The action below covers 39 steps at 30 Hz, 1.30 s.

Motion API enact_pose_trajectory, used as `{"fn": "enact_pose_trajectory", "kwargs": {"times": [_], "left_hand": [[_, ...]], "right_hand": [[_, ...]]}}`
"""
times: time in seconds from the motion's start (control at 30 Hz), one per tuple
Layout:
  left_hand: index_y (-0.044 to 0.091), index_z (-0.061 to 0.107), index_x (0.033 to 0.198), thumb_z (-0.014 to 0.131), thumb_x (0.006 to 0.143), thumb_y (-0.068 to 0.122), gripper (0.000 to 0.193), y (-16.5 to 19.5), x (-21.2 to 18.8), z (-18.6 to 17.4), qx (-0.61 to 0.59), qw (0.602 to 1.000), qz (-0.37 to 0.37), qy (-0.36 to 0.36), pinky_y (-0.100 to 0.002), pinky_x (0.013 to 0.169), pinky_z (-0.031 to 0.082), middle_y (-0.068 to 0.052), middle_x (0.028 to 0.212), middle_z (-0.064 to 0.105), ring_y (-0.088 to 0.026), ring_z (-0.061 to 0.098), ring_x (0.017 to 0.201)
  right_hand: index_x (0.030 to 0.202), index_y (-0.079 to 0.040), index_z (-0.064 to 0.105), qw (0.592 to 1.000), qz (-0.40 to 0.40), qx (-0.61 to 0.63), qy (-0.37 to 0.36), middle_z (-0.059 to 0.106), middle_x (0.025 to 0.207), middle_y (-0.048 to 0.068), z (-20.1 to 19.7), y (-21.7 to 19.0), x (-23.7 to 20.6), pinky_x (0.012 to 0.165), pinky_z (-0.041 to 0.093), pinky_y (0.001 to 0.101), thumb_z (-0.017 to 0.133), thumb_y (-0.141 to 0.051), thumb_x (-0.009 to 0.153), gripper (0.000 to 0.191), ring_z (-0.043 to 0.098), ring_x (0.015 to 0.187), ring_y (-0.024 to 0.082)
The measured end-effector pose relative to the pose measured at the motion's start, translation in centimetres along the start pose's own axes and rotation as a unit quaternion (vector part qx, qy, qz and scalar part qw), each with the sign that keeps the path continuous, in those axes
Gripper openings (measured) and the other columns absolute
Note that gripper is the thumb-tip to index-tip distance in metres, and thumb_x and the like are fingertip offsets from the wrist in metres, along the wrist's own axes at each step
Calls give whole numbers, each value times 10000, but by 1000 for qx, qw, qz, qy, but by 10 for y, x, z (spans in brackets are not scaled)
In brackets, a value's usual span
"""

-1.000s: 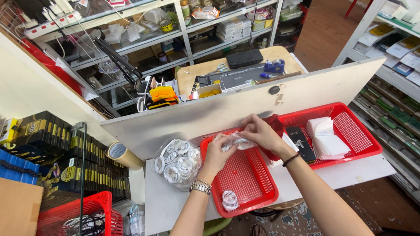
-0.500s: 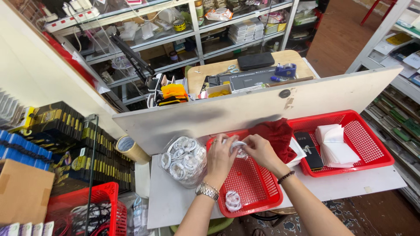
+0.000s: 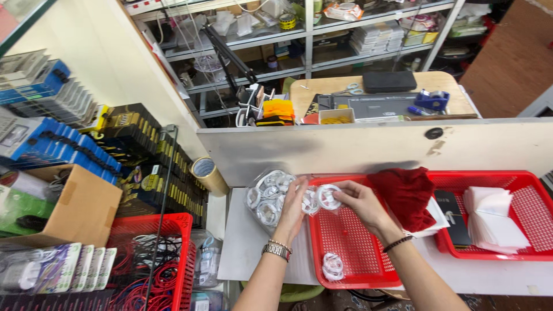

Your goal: The person wipes small round packaged items one at a time with a red cloth, moving each item between red baskets on the counter. They occasionally rearrange the items in a clear container and continue wiping items from the basket.

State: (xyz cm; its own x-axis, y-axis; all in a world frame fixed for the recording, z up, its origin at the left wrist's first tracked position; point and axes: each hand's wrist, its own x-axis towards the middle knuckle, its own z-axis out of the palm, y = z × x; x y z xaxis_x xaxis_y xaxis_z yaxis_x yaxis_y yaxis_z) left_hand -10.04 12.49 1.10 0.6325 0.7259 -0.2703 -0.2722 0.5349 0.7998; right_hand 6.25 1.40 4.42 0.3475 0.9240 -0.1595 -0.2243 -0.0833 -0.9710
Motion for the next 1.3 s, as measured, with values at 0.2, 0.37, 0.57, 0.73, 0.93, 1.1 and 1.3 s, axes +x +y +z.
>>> {"fn": "enact_pose_trajectory", "kwargs": {"times": [0.2,0.37,0.57,0.73,0.93,1.1,1.3], "left_hand": [[105,497,1431,610,996,299,490,22,-15,-11,337,909,222,101,-396,1054,475,-156,1355,551,-269,555,1283],[64,396,1498,586,1015,282,564,48,-5,-49,410,852,297,134,-425,1069,439,-200,1459,444,-331,494,1325],[53,617,1289,515,1033,169,298,51,3,-107,514,794,230,227,-387,1042,524,-128,1298,693,-303,658,1235],[55,661,1249,614,926,99,330,12,-2,-108,676,670,291,96,-425,1052,477,-167,1355,638,-354,563,1292],[-24,589,1357,654,823,133,560,23,0,-85,742,598,297,52,-557,1071,345,-166,1432,524,-338,455,1346],[53,669,1153,639,922,148,252,33,-10,-42,663,666,319,127,-497,1060,416,-148,1299,611,-353,526,1244],[89,695,1077,700,922,234,213,-67,-19,2,626,704,94,-323,-444,898,575,-128,1019,746,-313,730,997]], "right_hand": [[1292,-32,663,986,4,-163,-15,747,1039,86,62,30,34,752,589,285,699,-167,925,393,676,867,115],[1161,-6,674,984,9,-142,-102,703,1018,52,84,42,93,726,586,281,723,-177,901,314,664,865,97],[1123,-25,706,924,-53,-379,-18,743,1020,140,120,70,139,808,580,370,759,-196,889,294,717,917,271],[1005,-17,680,849,-243,-470,17,646,1016,205,120,69,128,864,518,463,734,-110,762,265,618,1018,413],[989,-37,731,822,-241,-513,-58,723,998,164,112,56,129,893,544,440,646,-134,921,145,676,1010,381],[1128,-61,735,929,-167,-331,9,788,1027,127,66,27,113,807,603,350,634,-194,969,231,782,879,253],[1160,-71,715,908,-131,-381,114,777,1067,127,-41,-5,50,871,583,345,624,-199,981,238,761,992,245]]}}
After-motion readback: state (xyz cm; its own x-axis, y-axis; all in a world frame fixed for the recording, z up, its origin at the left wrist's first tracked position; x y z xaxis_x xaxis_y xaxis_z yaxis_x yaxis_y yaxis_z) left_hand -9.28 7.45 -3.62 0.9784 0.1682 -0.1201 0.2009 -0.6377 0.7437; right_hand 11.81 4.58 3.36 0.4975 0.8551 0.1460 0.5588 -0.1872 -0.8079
